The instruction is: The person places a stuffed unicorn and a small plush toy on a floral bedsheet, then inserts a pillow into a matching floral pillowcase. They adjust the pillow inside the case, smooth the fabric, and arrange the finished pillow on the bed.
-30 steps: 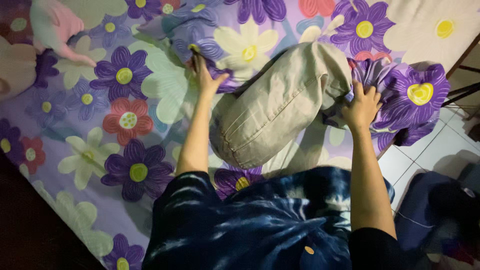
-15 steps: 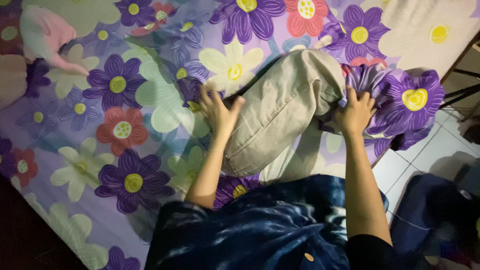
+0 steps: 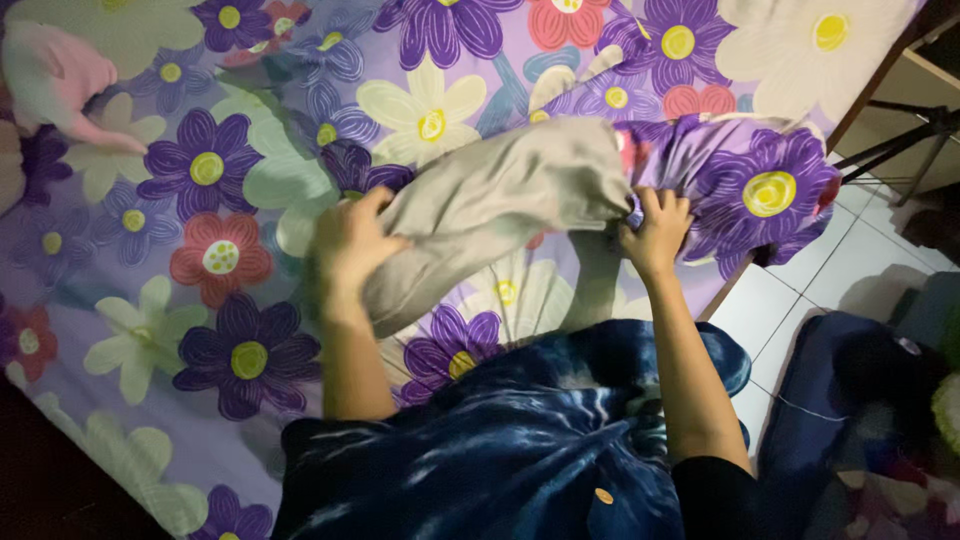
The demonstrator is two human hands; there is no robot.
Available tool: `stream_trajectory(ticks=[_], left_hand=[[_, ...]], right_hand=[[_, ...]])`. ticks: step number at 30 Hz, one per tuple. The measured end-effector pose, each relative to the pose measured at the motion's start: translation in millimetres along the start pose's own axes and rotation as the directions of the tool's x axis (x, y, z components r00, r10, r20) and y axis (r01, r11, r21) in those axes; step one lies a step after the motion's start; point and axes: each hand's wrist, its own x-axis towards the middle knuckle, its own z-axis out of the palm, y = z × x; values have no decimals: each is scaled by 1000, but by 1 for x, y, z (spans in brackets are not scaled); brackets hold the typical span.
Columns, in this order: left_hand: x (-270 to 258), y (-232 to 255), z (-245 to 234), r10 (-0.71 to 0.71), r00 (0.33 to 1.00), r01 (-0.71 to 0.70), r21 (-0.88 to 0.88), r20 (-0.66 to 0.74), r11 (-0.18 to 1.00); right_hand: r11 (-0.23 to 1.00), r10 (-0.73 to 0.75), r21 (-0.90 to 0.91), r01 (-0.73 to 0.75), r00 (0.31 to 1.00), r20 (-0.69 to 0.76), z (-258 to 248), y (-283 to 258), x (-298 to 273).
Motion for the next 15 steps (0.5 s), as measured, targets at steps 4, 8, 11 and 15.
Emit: stream_trajectory(ticks=[4, 8, 11, 15], left_hand=[[12, -2, -14, -6, 993, 16, -93, 116, 996], [71, 48, 47, 352, 933, -359, -185, -71, 915], [99, 110, 112, 545, 738, -621, -87, -398, 779], [97, 152, 172, 394, 911, -393, 35, -124, 919]], right_hand=[[993, -60, 101, 54, 996, 63, -1, -9, -6], [997, -71, 42, 71, 997, -11, -4, -26, -7], [999, -16, 29, 15, 1000, 18, -4, -33, -16], [955, 162, 287, -78, 945, -283, 9, -17, -43]])
